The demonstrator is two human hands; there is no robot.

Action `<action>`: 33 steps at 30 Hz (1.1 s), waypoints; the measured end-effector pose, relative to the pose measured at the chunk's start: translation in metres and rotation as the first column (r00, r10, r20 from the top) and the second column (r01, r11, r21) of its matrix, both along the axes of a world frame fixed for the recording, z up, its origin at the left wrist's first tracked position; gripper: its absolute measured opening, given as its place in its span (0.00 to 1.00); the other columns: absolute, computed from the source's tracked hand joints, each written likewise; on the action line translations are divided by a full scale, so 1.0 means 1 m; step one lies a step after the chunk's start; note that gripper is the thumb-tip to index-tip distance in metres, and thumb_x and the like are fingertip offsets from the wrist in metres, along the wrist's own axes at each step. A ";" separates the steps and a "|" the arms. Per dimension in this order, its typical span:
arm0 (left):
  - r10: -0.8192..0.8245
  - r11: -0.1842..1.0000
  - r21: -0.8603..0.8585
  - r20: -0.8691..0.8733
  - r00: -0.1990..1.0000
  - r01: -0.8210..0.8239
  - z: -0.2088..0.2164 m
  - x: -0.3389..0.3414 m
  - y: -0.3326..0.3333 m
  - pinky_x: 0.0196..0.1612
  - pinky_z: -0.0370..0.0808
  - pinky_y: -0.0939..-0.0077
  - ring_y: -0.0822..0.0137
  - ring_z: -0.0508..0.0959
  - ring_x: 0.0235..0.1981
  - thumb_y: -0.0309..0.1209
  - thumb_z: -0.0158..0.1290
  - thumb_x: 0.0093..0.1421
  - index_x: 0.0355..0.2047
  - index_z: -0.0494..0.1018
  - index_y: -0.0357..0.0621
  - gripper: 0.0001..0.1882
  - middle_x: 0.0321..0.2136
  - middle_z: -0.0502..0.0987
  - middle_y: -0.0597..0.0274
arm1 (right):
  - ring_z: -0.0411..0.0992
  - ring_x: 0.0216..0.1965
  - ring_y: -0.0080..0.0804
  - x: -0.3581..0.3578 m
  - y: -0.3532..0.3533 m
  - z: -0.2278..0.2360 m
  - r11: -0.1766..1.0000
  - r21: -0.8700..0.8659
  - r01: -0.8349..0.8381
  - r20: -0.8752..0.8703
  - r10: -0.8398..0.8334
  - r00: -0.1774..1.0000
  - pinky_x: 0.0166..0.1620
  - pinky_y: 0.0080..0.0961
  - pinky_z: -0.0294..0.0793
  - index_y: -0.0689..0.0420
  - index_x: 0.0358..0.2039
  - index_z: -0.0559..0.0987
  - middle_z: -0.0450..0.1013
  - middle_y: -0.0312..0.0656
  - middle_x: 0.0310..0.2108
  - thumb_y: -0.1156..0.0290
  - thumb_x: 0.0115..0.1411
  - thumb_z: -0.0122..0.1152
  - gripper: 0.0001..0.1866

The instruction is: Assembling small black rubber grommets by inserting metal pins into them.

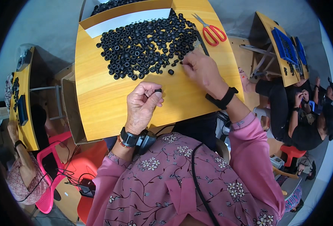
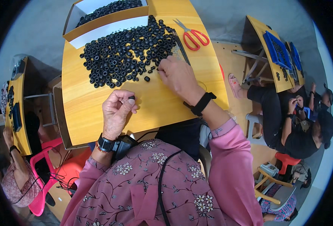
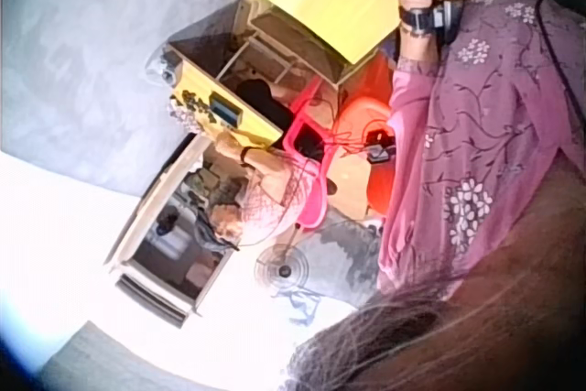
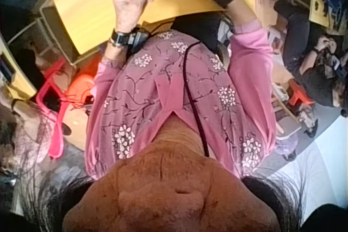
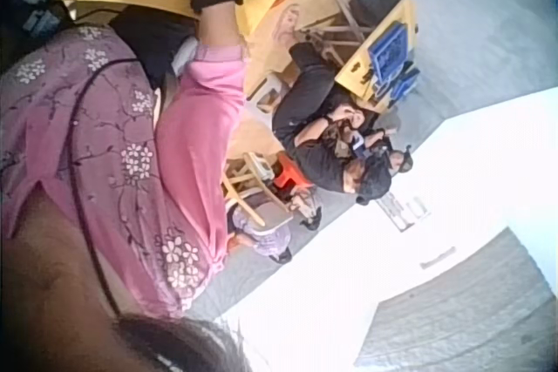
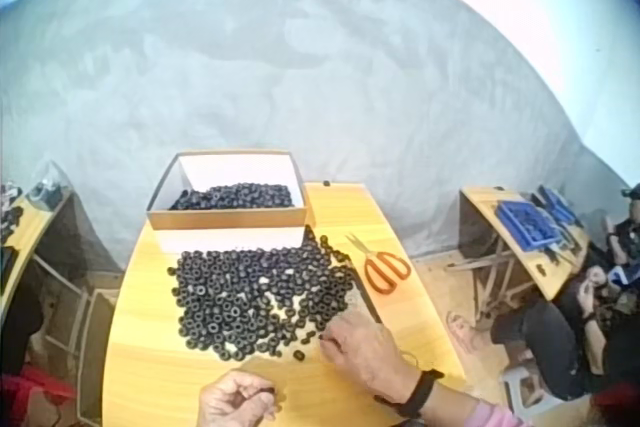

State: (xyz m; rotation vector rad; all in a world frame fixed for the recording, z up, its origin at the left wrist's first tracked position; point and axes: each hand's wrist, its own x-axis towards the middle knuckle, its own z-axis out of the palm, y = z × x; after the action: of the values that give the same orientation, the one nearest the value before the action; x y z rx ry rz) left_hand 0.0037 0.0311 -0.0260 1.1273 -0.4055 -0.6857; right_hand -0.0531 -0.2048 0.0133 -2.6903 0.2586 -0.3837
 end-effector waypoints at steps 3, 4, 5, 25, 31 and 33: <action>-0.013 1.000 0.023 0.023 1.000 0.013 0.002 0.000 0.000 0.36 0.78 0.78 0.76 0.76 0.27 0.19 0.54 0.65 0.43 0.73 0.35 0.07 0.32 0.78 0.64 | 0.74 0.35 0.52 -0.004 0.004 0.001 1.000 0.002 -0.025 0.006 0.025 1.000 0.38 0.43 0.74 0.58 0.31 0.79 0.74 0.47 0.31 0.72 0.57 0.62 0.04; -0.017 0.999 0.029 0.022 1.000 0.016 0.002 0.000 0.000 0.36 0.78 0.78 0.76 0.76 0.27 0.19 0.54 0.65 0.43 0.73 0.35 0.07 0.32 0.78 0.63 | 0.74 0.35 0.52 -0.004 0.004 0.002 0.999 0.048 -0.001 0.031 -0.001 1.000 0.38 0.43 0.74 0.58 0.31 0.79 0.74 0.47 0.31 0.72 0.57 0.62 0.04; -0.020 0.999 0.035 0.020 1.000 0.020 0.003 0.001 0.000 0.36 0.78 0.79 0.76 0.76 0.27 0.19 0.53 0.65 0.43 0.73 0.35 0.07 0.32 0.78 0.63 | 0.74 0.35 0.52 -0.004 0.001 0.003 0.995 0.095 0.022 0.054 -0.028 0.998 0.38 0.43 0.74 0.58 0.31 0.79 0.74 0.47 0.31 0.72 0.57 0.61 0.04; -0.014 0.998 0.059 0.054 0.998 0.010 0.003 0.000 -0.001 0.37 0.79 0.79 0.76 0.76 0.28 0.20 0.52 0.66 0.44 0.73 0.34 0.07 0.31 0.77 0.63 | 0.75 0.31 0.35 -0.014 0.027 0.025 0.864 0.491 -0.116 0.079 0.088 0.993 0.34 0.30 0.73 0.63 0.37 0.76 0.73 0.42 0.29 0.78 0.58 0.61 0.07; -0.012 0.999 0.050 0.079 0.997 0.008 -0.002 0.001 -0.001 0.36 0.78 0.79 0.75 0.77 0.28 0.20 0.52 0.66 0.44 0.73 0.35 0.07 0.31 0.77 0.63 | 0.78 0.33 0.21 -0.022 0.055 0.026 0.447 0.890 -0.094 0.065 0.079 0.995 0.36 0.19 0.78 0.65 0.38 0.76 0.76 0.38 0.31 0.79 0.62 0.59 0.05; -0.011 0.999 0.040 0.095 0.995 0.007 -0.003 0.001 -0.001 0.36 0.78 0.79 0.76 0.77 0.28 0.20 0.52 0.66 0.44 0.73 0.35 0.07 0.30 0.77 0.63 | 0.79 0.33 0.22 -0.022 0.059 0.026 0.410 0.906 -0.105 0.074 0.091 0.993 0.38 0.18 0.79 0.65 0.39 0.78 0.77 0.38 0.31 0.80 0.63 0.59 0.05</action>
State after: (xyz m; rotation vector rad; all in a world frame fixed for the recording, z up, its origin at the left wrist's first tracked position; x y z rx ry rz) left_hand 0.0047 0.0303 -0.0292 1.1993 -0.4797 -0.6518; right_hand -0.0750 -0.1454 0.0395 -1.5677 0.2104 -0.1334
